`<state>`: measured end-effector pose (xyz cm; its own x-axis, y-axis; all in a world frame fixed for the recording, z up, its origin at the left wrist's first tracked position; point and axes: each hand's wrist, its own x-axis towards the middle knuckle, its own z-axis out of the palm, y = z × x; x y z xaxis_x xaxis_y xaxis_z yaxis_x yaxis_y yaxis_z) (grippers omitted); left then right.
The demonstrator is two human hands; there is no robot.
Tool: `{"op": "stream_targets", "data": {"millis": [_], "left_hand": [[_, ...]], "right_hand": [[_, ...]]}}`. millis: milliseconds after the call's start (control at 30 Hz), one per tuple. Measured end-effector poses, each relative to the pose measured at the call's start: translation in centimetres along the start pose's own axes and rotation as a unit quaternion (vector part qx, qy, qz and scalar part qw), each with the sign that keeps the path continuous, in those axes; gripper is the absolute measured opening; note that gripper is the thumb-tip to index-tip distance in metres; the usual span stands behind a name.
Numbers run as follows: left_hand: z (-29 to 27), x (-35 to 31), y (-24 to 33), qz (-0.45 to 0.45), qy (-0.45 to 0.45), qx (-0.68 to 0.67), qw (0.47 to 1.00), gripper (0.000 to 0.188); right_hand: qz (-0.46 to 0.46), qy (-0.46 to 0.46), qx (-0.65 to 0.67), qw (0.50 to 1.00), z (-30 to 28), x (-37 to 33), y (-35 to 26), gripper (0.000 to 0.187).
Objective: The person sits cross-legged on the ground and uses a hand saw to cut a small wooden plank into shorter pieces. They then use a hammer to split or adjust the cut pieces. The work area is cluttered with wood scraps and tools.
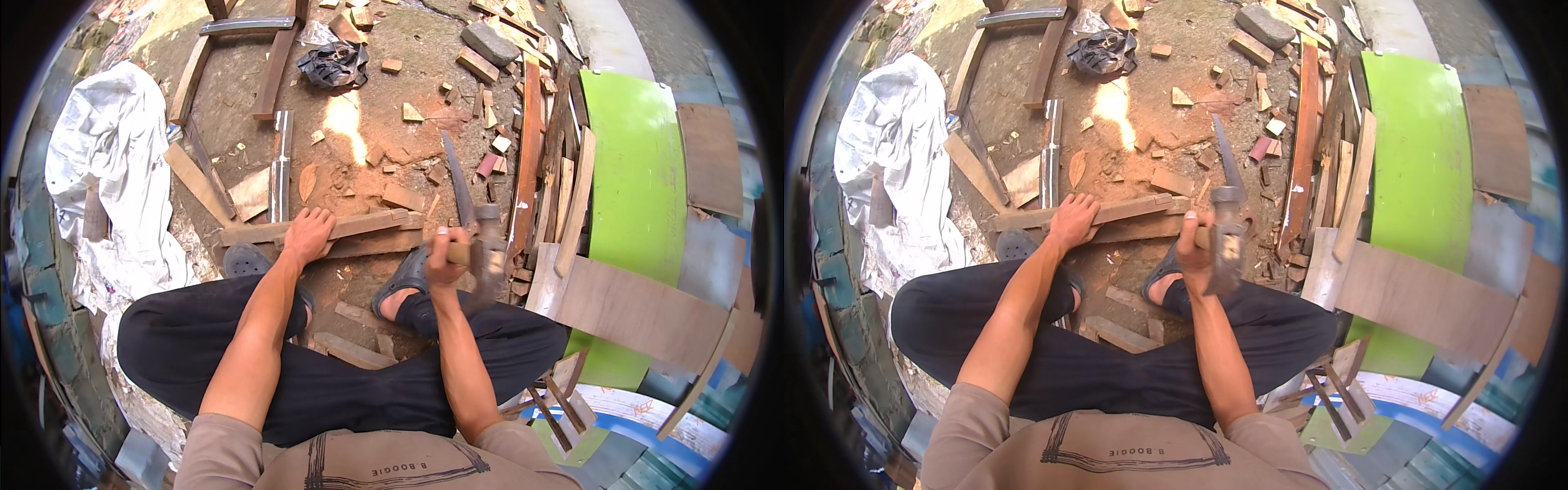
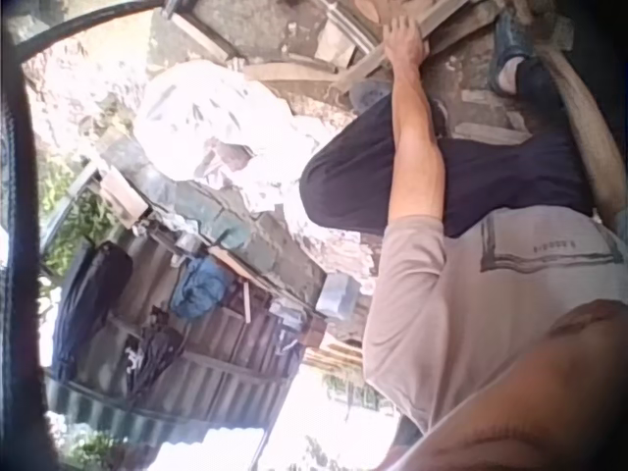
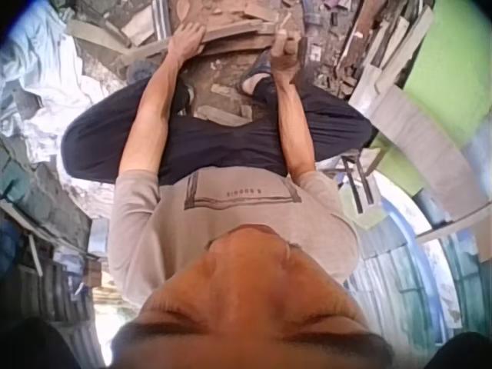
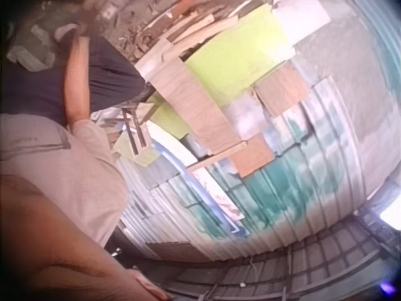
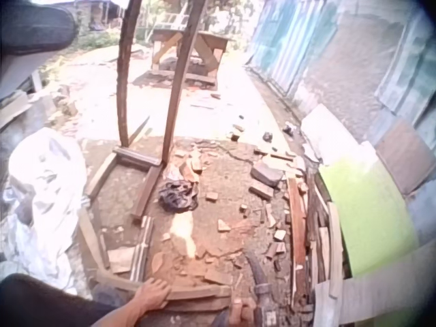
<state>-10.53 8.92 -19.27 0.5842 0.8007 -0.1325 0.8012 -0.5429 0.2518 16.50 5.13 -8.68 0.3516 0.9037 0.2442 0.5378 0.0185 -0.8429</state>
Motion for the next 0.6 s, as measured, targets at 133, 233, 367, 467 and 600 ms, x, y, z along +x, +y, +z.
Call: {"op": "stream_targets", "data": {"millis": [133,233,367,467,600], "left_hand": [[0.3,0.9,0.1,0.006,-0.005,-0.012,1.000,0.042],[0.6,0.2,0.1,-0.004,-0.020,-0.011,1.000,0.042],[0.3,-0.1,0.0,-0.017,-0.009,-0.012,1.000,0.041],[-0.1,0.1,0.2,-0.014,-0.016,-0.010,1.000,0.041],[0.0,0.1,0.5,-0.007,-0.024,-0.012,1.000,0.041]], "right_hand": [[0.310,-0.138,-0.203,0.918,2.6,-3.1,8.4,0.034],[0.307,-0.104,-0.127,0.937,0.8,0.8,5.3,0.033],[0.178,-0.043,0.123,0.975,-2.0,6.0,-4.5,0.021],[0.089,-0.024,0.242,0.966,-2.8,6.1,-7.2,0.019],[-0.021,-0.008,-0.092,0.995,1.0,-2.2,4.7,0.021]]}}
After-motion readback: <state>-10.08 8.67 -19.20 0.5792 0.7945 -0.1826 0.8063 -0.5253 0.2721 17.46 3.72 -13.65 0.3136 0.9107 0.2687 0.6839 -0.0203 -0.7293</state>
